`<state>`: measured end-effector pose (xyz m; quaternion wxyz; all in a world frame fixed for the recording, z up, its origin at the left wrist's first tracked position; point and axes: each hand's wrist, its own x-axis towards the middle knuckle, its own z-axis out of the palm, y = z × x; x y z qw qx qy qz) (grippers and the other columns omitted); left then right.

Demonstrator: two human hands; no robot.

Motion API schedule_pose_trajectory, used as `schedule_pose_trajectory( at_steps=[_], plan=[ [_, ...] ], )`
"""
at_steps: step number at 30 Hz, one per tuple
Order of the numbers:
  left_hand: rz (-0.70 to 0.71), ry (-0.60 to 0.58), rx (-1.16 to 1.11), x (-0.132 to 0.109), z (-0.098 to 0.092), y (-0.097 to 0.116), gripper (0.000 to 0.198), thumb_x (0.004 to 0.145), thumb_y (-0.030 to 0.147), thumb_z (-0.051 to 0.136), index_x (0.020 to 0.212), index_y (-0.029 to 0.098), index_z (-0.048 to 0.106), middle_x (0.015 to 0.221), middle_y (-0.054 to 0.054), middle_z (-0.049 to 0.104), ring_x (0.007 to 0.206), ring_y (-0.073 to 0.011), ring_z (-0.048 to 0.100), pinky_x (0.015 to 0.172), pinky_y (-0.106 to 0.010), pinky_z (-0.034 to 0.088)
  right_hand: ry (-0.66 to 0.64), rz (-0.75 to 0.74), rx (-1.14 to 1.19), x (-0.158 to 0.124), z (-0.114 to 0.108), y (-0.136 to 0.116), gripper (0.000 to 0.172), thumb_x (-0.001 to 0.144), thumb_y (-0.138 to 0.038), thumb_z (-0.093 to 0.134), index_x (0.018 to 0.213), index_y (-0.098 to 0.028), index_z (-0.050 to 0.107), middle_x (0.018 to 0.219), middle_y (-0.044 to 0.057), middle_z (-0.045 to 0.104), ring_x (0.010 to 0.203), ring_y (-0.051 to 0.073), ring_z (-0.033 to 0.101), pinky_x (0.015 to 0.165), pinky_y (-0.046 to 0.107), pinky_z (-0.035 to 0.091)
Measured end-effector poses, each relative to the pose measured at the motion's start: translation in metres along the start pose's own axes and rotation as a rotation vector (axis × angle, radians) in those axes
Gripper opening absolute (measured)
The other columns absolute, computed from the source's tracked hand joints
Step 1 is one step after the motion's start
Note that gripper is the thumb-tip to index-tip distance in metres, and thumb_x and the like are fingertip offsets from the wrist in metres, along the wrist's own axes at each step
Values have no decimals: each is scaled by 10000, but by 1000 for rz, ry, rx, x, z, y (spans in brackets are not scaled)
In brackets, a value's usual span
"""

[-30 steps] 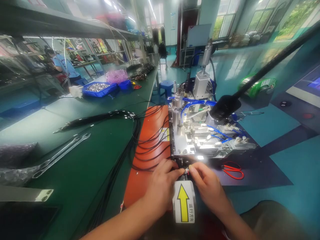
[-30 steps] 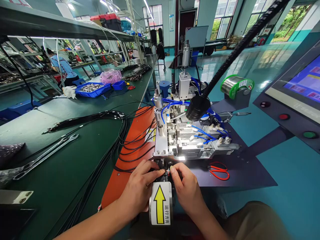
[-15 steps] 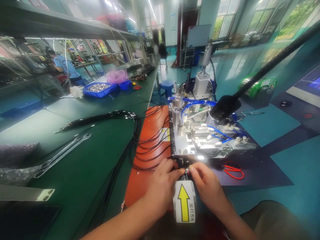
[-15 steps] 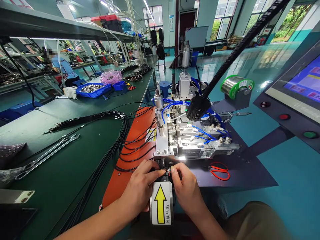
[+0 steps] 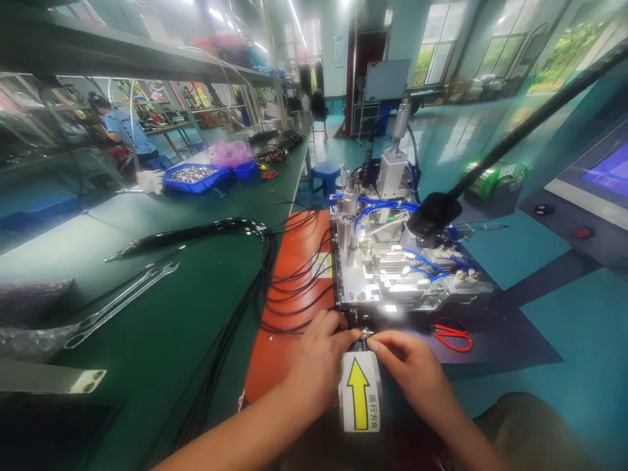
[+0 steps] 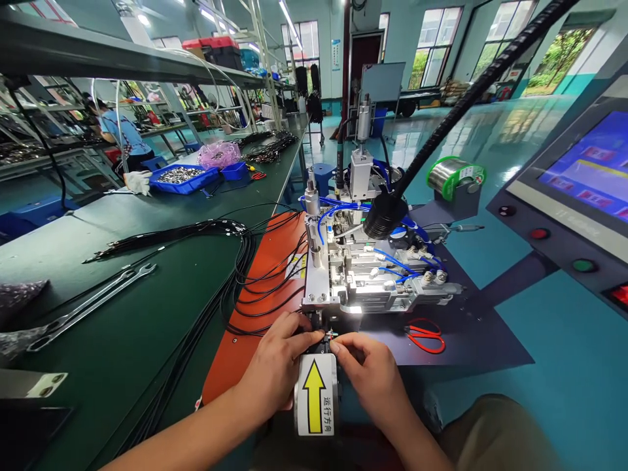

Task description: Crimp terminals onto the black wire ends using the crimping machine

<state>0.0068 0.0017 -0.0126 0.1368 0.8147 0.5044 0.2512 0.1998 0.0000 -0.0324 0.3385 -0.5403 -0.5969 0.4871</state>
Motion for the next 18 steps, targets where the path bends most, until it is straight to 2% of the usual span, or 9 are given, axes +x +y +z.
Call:
schedule_pose_trajectory(
  at_steps=[3,8,18],
  plan=[
    [-10,-15,5,-1,0,0,371,820,-4,570,1071,227,715,969,-57,587,900,-208,534,770,-337,495,12,11,15,3,2,-3,283,881,-409,591,913,-188,765,840,51,774,792,235,706,669,285,530],
    [-35,-40,7,-1,1,1,354,840,21,594,1089,243,710,973,-45,585,917,-210,535,786,-343,488,61,-11,-93,3,3,-5,283,899,-410,564,874,-192,743,768,34,753,744,222,692,642,280,504],
    [-18,-17,5,0,0,1,327,846,28,593,1053,243,725,954,-42,589,899,-201,540,771,-326,484,116,-207,-349,0,3,-11,276,973,-375,447,822,-209,608,738,11,628,666,180,583,620,287,419]
  ],
)
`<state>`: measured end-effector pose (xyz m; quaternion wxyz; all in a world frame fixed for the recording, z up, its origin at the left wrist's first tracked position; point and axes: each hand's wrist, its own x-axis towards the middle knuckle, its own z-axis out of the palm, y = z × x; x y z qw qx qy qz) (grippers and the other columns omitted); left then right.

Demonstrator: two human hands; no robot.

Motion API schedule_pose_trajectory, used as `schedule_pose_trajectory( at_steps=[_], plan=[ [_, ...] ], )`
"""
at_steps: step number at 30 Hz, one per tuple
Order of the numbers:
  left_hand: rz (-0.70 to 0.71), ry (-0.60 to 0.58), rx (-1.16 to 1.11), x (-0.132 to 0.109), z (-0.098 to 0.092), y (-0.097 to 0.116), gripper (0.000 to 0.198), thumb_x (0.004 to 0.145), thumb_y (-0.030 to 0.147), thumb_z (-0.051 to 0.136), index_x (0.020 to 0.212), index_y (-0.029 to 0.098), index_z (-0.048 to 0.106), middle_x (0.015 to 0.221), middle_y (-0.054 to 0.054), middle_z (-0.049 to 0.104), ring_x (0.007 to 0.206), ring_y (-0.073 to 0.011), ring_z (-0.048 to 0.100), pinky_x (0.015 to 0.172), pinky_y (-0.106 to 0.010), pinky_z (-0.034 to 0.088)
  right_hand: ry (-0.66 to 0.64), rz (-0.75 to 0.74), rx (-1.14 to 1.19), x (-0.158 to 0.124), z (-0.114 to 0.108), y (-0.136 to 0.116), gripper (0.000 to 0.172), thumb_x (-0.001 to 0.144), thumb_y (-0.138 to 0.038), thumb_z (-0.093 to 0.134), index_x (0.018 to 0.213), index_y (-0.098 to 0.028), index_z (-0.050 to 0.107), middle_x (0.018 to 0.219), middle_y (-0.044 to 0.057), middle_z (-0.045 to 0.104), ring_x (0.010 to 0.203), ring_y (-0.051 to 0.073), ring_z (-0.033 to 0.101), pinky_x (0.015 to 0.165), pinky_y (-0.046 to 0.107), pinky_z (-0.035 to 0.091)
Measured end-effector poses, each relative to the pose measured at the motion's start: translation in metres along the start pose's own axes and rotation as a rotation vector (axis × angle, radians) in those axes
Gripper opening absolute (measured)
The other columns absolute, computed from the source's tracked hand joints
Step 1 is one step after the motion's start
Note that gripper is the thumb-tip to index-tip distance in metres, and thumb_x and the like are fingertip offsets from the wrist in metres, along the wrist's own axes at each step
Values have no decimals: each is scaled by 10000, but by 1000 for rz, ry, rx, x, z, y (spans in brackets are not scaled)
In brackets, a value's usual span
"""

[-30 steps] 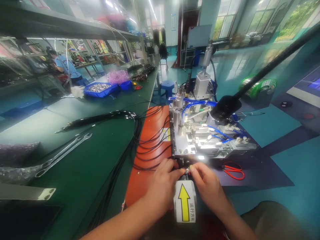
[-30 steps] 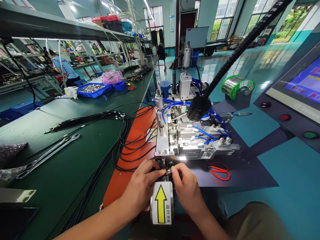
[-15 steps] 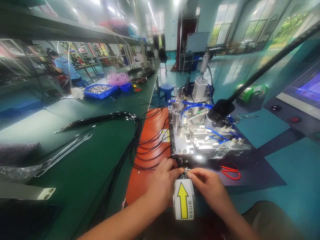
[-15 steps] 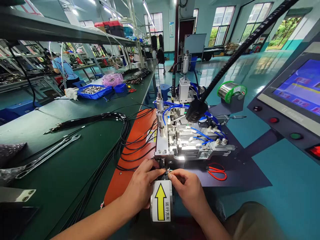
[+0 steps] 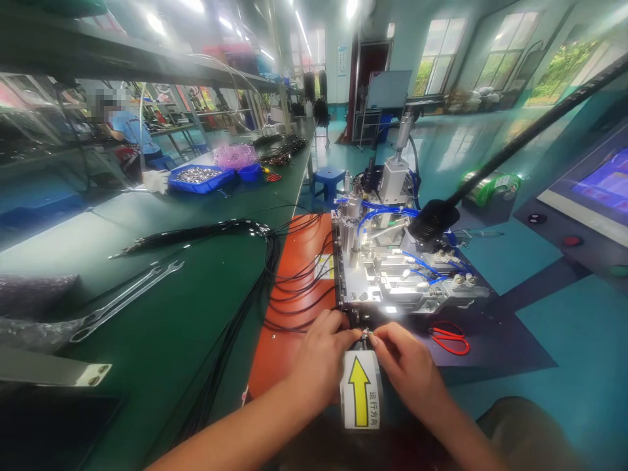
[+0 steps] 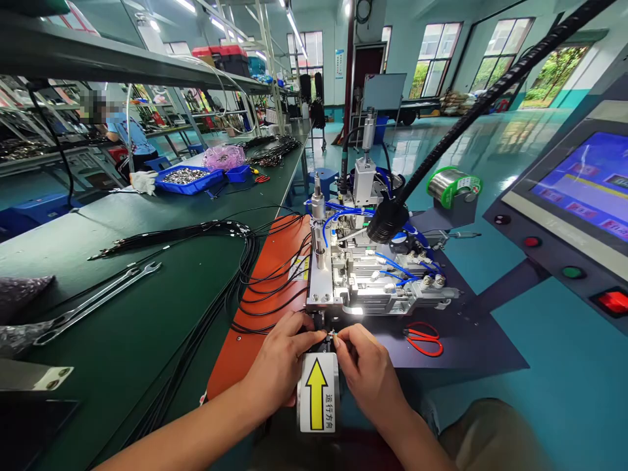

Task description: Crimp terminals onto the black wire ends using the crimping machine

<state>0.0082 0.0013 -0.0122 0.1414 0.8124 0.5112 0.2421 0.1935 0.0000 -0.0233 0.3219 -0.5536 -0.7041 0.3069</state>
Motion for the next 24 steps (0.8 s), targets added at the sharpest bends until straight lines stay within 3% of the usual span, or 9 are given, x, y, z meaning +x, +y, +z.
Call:
schedule_pose_trajectory(
  at_steps=[4,18,24],
  plan=[
    [17,11,5,-1,1,-2,347,824,34,599,1069,247,721,953,-42,587,885,-199,532,766,-324,486,12,-34,-15,3,-1,0,256,978,-346,433,809,-217,574,739,8,607,668,179,565,617,282,418],
    [-13,-14,-75,1,-3,1,328,812,18,627,1028,244,726,937,-35,595,883,-201,536,769,-326,485,-55,135,174,1,3,1,295,962,-424,453,783,-217,564,696,-17,566,624,164,526,559,254,405],
    [43,85,-127,-1,3,-2,337,834,-5,584,1078,198,698,993,-61,617,930,-206,552,793,-330,505,-5,84,129,3,3,-1,265,966,-386,458,790,-217,562,696,-18,558,634,165,525,578,264,397]
  ],
)
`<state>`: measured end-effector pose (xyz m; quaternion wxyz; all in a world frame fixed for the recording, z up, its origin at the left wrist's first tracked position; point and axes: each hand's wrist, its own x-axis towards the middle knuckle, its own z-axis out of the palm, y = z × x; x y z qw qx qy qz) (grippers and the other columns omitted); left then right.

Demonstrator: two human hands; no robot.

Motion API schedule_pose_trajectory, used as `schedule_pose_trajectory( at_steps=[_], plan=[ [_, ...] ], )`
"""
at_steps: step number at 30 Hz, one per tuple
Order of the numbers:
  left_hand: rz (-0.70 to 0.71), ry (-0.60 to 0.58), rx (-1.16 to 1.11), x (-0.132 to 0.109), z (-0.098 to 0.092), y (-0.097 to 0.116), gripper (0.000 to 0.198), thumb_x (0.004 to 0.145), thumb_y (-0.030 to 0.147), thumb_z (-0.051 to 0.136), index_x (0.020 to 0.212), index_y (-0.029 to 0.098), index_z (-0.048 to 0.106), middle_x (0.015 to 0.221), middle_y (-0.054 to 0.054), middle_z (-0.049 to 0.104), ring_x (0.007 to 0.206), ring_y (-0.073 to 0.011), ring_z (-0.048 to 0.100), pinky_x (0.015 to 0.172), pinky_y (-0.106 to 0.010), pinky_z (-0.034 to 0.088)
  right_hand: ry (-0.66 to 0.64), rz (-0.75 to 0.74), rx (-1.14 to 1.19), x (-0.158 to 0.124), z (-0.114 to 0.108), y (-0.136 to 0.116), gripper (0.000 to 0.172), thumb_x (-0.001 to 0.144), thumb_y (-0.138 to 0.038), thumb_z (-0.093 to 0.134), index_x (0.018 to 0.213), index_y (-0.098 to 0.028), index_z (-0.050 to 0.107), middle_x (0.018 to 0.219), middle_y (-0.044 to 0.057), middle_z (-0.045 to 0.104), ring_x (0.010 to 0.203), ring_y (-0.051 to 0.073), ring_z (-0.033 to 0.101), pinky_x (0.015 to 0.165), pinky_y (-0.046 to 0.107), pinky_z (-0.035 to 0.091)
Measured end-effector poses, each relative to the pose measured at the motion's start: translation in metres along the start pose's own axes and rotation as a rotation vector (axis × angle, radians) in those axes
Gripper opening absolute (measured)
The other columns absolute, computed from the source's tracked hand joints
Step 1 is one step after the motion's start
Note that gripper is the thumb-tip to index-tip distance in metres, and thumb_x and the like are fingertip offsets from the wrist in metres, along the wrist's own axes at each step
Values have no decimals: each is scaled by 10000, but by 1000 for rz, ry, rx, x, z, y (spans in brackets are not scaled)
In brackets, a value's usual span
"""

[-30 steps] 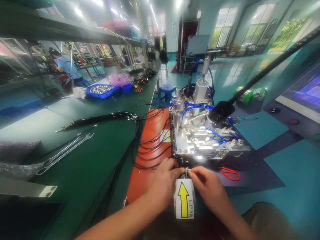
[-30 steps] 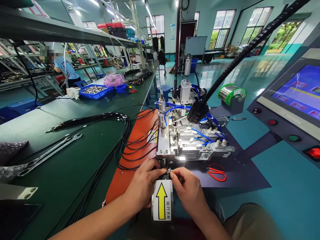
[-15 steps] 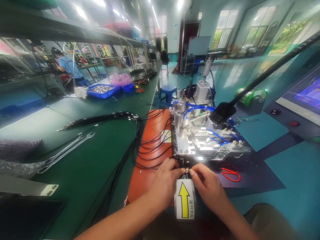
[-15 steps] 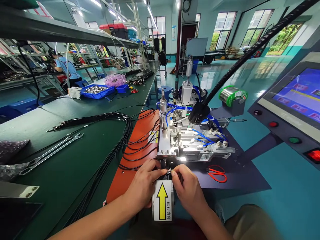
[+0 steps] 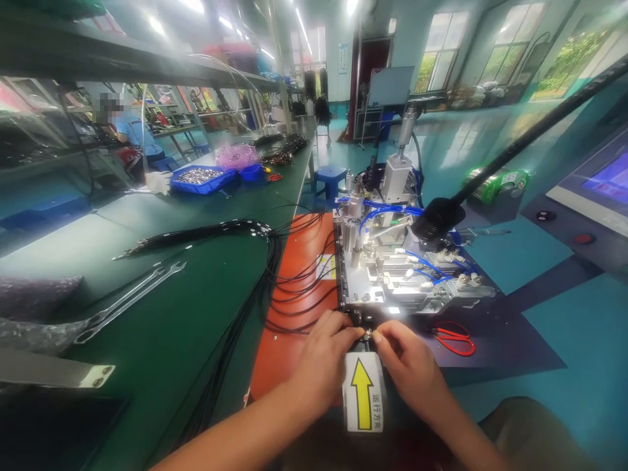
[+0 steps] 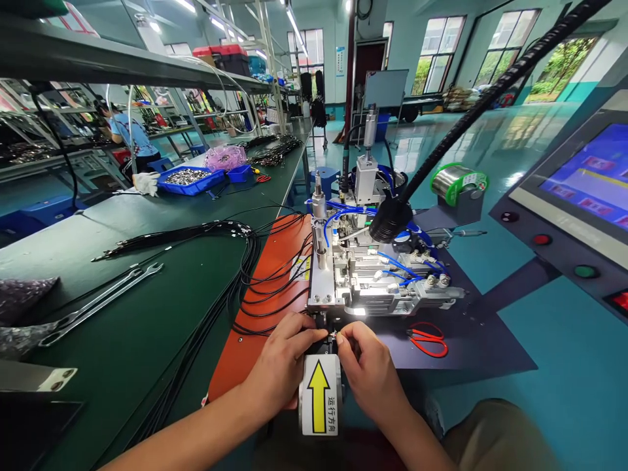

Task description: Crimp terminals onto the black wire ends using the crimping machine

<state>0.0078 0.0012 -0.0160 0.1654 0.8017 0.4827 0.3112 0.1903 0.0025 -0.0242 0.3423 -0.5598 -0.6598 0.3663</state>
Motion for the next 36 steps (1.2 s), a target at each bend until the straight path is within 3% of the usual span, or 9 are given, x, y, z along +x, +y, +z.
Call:
schedule_pose_trajectory(
  at_steps=[4,9,14,20,27,36],
  plan=[
    [80,68,-42,0,-2,-1,331,863,7,530,1106,175,679,992,-85,614,924,-202,564,774,-317,517,16,-8,-11,0,-1,-3,263,968,-368,459,790,-212,572,698,-18,559,638,160,525,582,267,388],
    [106,68,-58,5,-9,1,290,928,82,494,1156,169,650,1027,-101,604,965,-201,577,830,-323,519,28,-32,47,2,-8,-11,249,957,-355,478,785,-207,579,700,-20,553,637,152,519,578,256,395],
    [143,65,32,6,-4,-1,189,942,127,527,1063,173,665,933,-76,600,880,-201,561,762,-319,504,57,-13,98,0,-17,-10,242,957,-381,488,821,-208,588,735,-13,568,666,157,527,606,263,406],
    [123,208,-18,10,-16,13,264,959,85,444,1141,166,618,1014,-92,549,941,-190,545,796,-302,484,99,36,188,-14,-27,-4,296,962,-458,483,830,-215,586,772,6,598,748,184,578,682,284,448],
    [71,8,-175,12,-46,36,216,970,142,438,955,176,652,897,-59,554,843,-166,561,719,-258,472,103,34,174,-30,-43,-16,276,949,-474,507,888,-225,609,825,13,631,771,182,597,655,268,459],
    [8,0,-123,6,-50,45,187,930,152,468,918,183,652,892,-71,561,804,-182,573,670,-266,491,30,14,216,-35,-39,-22,275,956,-472,507,889,-229,617,830,9,626,794,171,593,680,250,474]
  ],
)
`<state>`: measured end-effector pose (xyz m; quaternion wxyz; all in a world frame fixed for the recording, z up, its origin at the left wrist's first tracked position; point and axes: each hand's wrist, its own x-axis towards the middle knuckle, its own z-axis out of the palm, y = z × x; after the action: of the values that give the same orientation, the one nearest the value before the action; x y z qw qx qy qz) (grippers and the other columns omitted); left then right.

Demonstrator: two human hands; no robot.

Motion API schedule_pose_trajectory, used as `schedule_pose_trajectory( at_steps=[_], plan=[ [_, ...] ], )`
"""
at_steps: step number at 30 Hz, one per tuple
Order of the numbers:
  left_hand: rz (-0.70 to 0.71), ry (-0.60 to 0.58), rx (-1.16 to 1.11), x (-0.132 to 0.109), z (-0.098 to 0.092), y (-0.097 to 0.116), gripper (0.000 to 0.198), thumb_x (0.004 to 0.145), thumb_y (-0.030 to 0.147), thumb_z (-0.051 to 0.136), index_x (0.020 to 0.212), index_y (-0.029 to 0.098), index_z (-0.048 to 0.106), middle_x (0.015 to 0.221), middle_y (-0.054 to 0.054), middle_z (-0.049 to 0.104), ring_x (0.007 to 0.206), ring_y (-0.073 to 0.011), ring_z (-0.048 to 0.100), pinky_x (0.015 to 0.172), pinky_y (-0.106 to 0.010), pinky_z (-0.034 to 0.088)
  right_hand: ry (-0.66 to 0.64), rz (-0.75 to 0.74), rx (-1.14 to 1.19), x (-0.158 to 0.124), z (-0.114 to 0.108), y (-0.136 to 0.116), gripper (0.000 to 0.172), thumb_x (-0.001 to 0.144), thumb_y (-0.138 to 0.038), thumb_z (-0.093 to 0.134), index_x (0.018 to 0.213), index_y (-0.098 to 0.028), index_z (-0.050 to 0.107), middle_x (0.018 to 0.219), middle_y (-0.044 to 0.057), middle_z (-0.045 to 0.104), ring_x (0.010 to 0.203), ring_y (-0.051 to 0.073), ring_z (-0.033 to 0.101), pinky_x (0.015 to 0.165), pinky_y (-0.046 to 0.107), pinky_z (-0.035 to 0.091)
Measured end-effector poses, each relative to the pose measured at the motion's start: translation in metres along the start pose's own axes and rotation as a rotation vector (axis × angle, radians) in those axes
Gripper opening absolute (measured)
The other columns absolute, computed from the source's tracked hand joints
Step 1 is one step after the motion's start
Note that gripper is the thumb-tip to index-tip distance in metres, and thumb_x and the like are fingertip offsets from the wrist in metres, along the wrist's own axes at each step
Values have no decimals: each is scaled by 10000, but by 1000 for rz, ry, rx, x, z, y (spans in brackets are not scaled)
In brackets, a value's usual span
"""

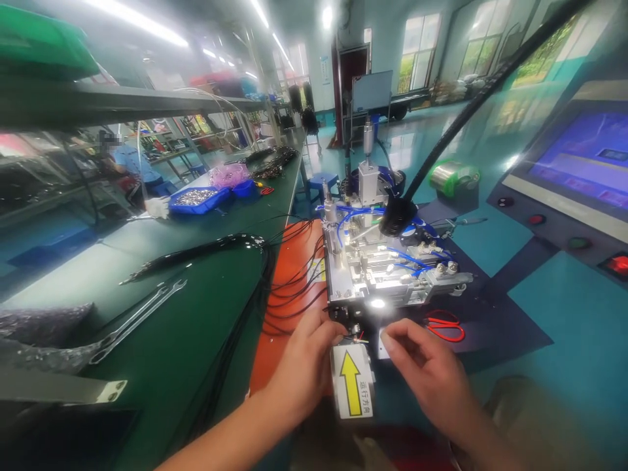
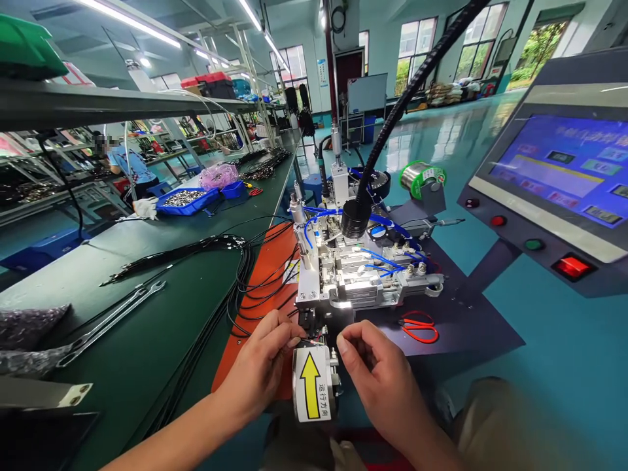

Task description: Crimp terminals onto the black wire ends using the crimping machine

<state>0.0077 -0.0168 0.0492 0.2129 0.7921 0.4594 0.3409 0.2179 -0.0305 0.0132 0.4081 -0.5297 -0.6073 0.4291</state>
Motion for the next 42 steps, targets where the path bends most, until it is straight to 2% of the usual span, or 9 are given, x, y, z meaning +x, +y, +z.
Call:
schedule_pose_trajectory(
  at_steps=[4,11,18,20,23,25,29,36,42],
  plan=[
    [-35,13,-13,-7,4,-1,220,962,156,430,950,195,647,910,-71,584,853,-190,587,733,-289,507,14,13,-3,2,0,3,273,953,-477,511,913,-231,623,872,16,649,846,182,612,691,250,479],
    [-51,122,-62,-28,31,-13,189,962,136,477,1015,184,652,912,-65,589,849,-172,575,727,-273,489,-24,48,58,-2,9,17,267,927,-478,553,926,-226,642,860,16,659,815,179,624,685,251,499],
    [-41,132,-86,-32,30,-15,180,963,125,477,997,175,647,889,-67,582,838,-177,562,722,-288,487,-102,88,60,-5,24,17,209,876,-394,642,979,-213,655,774,0,622,694,158,597,630,258,503],
    [-42,125,-77,-33,30,-15,182,964,127,470,985,173,645,884,-73,575,846,-187,558,721,-301,484,-85,73,33,-3,26,15,249,853,-357,673,1055,-213,645,813,-1,613,665,142,580,611,254,499],
    [-12,127,-60,-34,31,-17,182,953,113,473,973,168,645,897,-81,571,879,-202,556,737,-313,480,-95,18,17,1,24,8,421,832,-310,696,1232,-245,581,937,5,604,622,114,546,570,242,481],
    [14,126,-43,-35,32,-19,191,947,102,471,979,169,648,915,-86,574,900,-208,558,749,-317,478,-143,-37,-3,4,20,1,413,862,-301,662,1263,-264,566,981,9,604,644,115,549,589,248,476],
    [14,123,-34,-35,32,-20,215,954,101,447,952,173,650,921,-86,578,883,-202,564,746,-312,471,-259,-100,-96,10,12,-13,150,961,-308,528,1037,-244,641,878,-6,608,734,143,561,680,269,447],
    [-29,112,-116,-33,31,-17,196,965,121,435,917,165,619,880,-74,565,838,-185,556,728,-291,463,-277,-12,-72,13,11,-10,277,1005,-406,446,829,-227,563,688,-48,497,656,133,466,598,250,362],
    [-42,81,-139,-33,30,-17,201,968,127,441,1016,183,628,925,-81,585,879,-194,560,763,-307,472,-280,122,173,12,22,-5,362,983,-486,466,777,-199,542,602,-62,439,582,113,401,543,234,329]
  ],
)
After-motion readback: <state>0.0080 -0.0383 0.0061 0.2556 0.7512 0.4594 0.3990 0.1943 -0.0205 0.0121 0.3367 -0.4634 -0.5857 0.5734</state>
